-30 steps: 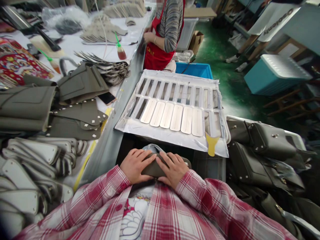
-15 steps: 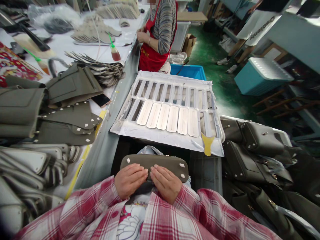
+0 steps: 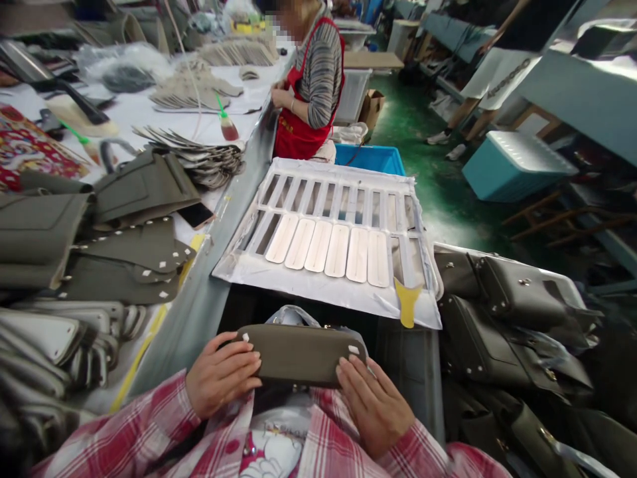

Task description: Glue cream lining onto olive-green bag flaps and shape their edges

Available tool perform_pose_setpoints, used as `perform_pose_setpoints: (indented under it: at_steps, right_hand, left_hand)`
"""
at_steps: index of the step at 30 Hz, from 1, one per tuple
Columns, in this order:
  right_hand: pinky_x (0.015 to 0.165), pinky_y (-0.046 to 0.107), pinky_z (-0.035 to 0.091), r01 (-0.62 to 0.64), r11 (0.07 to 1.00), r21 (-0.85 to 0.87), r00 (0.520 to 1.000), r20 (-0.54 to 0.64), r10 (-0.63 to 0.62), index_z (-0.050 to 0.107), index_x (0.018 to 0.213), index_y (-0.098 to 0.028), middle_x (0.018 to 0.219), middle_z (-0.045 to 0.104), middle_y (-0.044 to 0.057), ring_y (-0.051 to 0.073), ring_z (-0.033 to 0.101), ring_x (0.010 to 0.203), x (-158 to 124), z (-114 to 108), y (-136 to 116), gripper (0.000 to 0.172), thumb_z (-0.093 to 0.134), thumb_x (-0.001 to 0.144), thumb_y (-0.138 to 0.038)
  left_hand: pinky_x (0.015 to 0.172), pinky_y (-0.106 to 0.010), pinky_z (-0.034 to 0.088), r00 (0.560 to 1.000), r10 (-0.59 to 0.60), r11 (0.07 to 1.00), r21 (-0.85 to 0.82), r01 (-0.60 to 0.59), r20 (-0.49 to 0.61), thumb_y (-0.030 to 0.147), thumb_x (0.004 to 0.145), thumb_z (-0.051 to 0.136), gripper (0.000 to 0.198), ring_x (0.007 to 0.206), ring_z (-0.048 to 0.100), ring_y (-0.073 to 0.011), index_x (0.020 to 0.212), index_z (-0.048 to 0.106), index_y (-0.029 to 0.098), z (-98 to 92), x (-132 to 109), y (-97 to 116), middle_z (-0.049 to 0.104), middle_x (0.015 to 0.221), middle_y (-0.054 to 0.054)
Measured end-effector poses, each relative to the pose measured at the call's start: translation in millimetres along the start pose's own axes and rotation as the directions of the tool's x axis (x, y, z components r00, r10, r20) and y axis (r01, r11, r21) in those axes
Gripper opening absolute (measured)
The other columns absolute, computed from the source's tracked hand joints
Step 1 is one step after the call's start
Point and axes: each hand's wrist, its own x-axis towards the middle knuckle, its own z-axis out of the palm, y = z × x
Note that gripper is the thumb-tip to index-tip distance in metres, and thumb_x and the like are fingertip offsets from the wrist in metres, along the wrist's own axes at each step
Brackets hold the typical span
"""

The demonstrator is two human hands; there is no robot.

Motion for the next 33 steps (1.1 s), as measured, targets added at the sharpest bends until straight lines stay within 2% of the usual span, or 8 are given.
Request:
perform_pose_setpoints:
  at_steps: [8,12,16,19,22,24,29,33]
  right_hand:
    - [0.103,0.036,0.036,0.132,0.974,0.182,0.990,0.025,-0.139,0.055,0.122,-0.008,0.130,0.052,0.012,0.025,0.040,0.126,72,39,-32,0.042,0.048,0.090,-0.035]
    - [0.108,0.038,0.032,0.169,0.913,0.372,0.964,0.131,-0.231,0.044,0.133,-0.006,0.140,0.041,0.012,0.025,0.030,0.132,121,45,-60,0.055,0.043,0.091,-0.042]
    - [0.107,0.039,0.032,0.169,0.899,0.403,0.966,0.111,-0.232,0.045,0.132,-0.005,0.140,0.040,0.014,0.027,0.032,0.131,131,42,-67,0.058,0.045,0.090,-0.044]
    - [0.105,0.039,0.036,0.183,0.913,0.365,0.975,0.053,-0.216,0.050,0.128,-0.007,0.136,0.046,0.013,0.027,0.038,0.126,128,42,-67,0.056,0.052,0.086,-0.044]
    - [0.101,0.041,0.039,0.197,0.928,0.315,0.976,0.029,-0.217,0.055,0.123,-0.004,0.131,0.050,0.016,0.030,0.044,0.121,130,43,-70,0.059,0.062,0.079,-0.043]
    - [0.101,0.042,0.039,0.202,0.930,0.306,0.974,0.036,-0.224,0.056,0.121,-0.003,0.127,0.053,0.017,0.031,0.047,0.117,132,42,-73,0.061,0.067,0.075,-0.042]
    - [0.106,0.044,0.032,0.140,0.932,0.333,0.990,-0.015,-0.143,0.059,0.118,-0.008,0.122,0.058,0.014,0.029,0.050,0.115,107,26,-62,0.059,0.067,0.075,-0.048]
    - [0.109,0.048,0.026,0.003,0.918,0.397,0.999,-0.042,0.014,0.060,0.116,-0.019,0.116,0.062,0.006,0.025,0.052,0.115,58,7,-15,0.042,0.057,0.083,-0.045]
  left_hand:
    - [0.106,-0.042,0.035,0.998,-0.057,0.996,0.074,0.056,0.005,0.027,0.081,0.064,0.016,0.093,0.064,-0.0167,0.093,0.064,0.016,-7.4,-9,0,0.071,0.088,-0.002]
    - [0.107,-0.043,0.033,0.994,-0.104,0.988,0.112,0.105,-0.019,0.024,0.082,0.060,0.013,0.091,0.064,-0.0162,0.093,0.064,0.018,-16.0,-19,-4,0.070,0.085,-0.003]
    - [0.105,-0.048,0.036,0.981,-0.194,0.980,0.037,0.194,-0.011,0.026,0.081,0.059,0.025,0.106,0.059,-0.0224,0.105,0.062,0.018,-20.2,-33,-2,0.068,0.099,-0.007]
    - [0.097,-0.044,0.045,0.864,-0.501,0.861,-0.127,0.492,-0.050,0.025,0.083,0.055,0.035,0.115,0.052,-0.0238,0.117,0.055,0.017,-13.5,-37,1,0.057,0.120,-0.012]
    - [0.089,-0.039,0.051,0.559,-0.829,0.521,-0.346,0.780,0.013,0.022,0.083,0.053,0.037,0.106,0.058,-0.0209,0.119,0.052,0.015,-2.1,-33,-2,0.058,0.118,-0.013]
    - [0.088,-0.038,0.051,0.459,-0.873,0.343,-0.457,0.821,0.169,0.019,0.081,0.055,0.036,0.100,0.061,-0.0198,0.116,0.054,0.014,4.2,-30,-6,0.062,0.113,-0.011]
    - [0.090,-0.037,0.049,0.443,-0.855,0.274,-0.489,0.828,0.271,0.013,0.075,0.056,0.039,0.103,0.059,-0.0202,0.115,0.055,0.015,5.2,-26,-9,0.063,0.112,-0.009]
    - [0.090,-0.037,0.048,0.472,-0.818,0.288,-0.477,0.831,0.330,0.012,0.075,0.055,0.040,0.103,0.059,-0.0195,0.115,0.055,0.015,-1.8,-23,-12,0.063,0.111,-0.008]
